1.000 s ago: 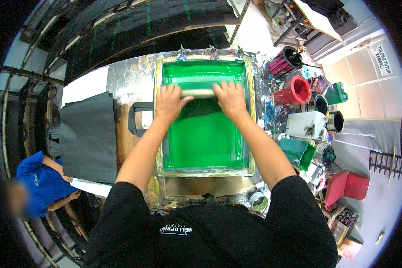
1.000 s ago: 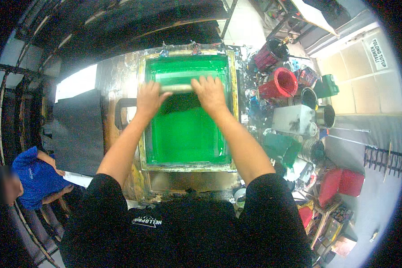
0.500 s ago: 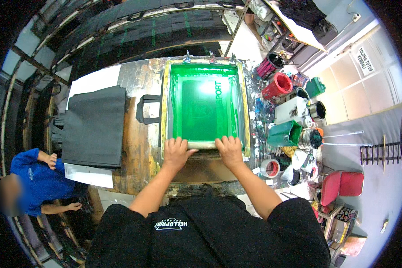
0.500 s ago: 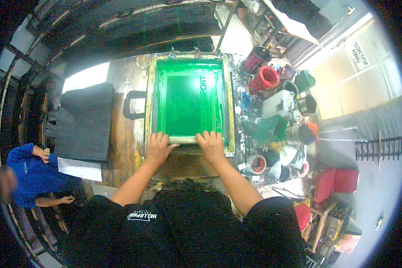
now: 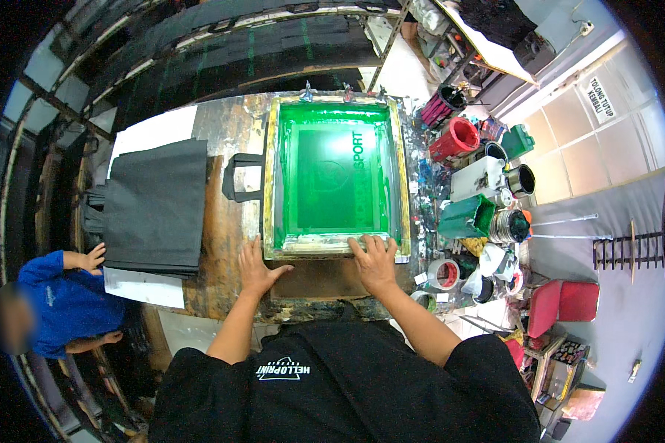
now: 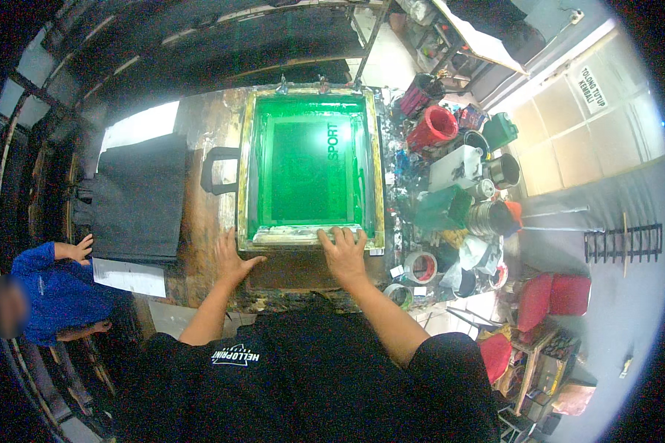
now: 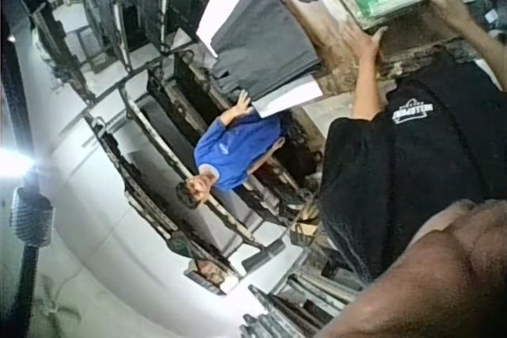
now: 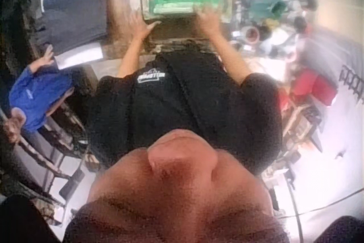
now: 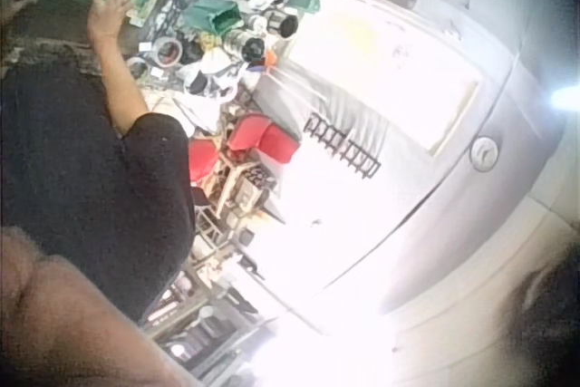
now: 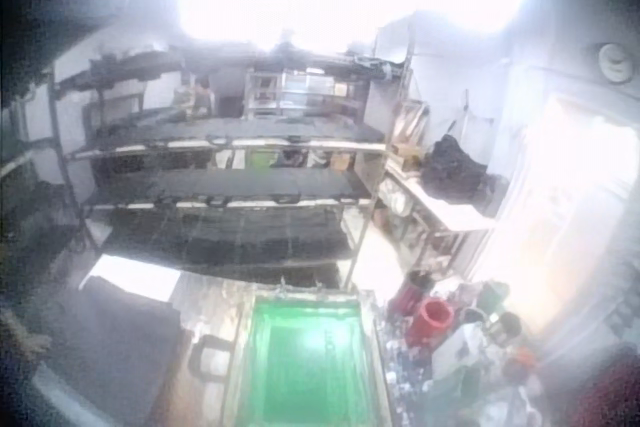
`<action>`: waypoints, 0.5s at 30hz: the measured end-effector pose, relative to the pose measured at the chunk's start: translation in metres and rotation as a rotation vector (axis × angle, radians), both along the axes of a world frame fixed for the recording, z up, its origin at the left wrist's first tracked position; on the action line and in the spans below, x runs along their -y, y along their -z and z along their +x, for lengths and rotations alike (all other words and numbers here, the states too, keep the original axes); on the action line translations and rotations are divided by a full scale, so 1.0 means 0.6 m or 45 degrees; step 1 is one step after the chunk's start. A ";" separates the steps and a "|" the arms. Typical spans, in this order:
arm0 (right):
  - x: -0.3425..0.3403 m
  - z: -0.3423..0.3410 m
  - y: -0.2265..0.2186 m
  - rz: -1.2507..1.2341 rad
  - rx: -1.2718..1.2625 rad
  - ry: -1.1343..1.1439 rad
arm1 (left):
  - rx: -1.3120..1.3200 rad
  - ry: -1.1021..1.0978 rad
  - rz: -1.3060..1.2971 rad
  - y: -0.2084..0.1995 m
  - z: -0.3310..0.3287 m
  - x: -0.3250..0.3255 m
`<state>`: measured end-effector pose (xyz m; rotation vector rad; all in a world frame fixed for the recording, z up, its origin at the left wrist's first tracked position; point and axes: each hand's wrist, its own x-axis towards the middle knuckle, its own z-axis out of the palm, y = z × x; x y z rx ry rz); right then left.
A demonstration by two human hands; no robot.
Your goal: The person performs screen printing on black tote bags using a green ink screen and a squeegee. The person repeatedly places a bag on the table, aligns the screen, pulls the ink across the mesh, and lifts the screen to reveal the printed logo. Another person in the background assists by moving the printed bags to a drying rack.
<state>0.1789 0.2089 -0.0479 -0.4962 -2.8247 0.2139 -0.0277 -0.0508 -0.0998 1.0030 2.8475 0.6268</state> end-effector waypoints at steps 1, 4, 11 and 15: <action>0.001 0.003 0.007 0.003 0.005 0.002 | 0.021 0.011 -0.031 0.001 -0.004 -0.003; -0.001 -0.001 0.004 -0.001 0.025 -0.002 | 0.080 -0.015 -0.085 0.007 -0.022 -0.015; -0.015 -0.020 -0.044 -0.054 0.080 -0.020 | -0.036 -0.045 0.093 -0.001 -0.011 -0.005; -0.030 -0.032 -0.095 -0.071 0.034 -0.058 | 0.145 -0.074 0.187 -0.023 -0.011 -0.002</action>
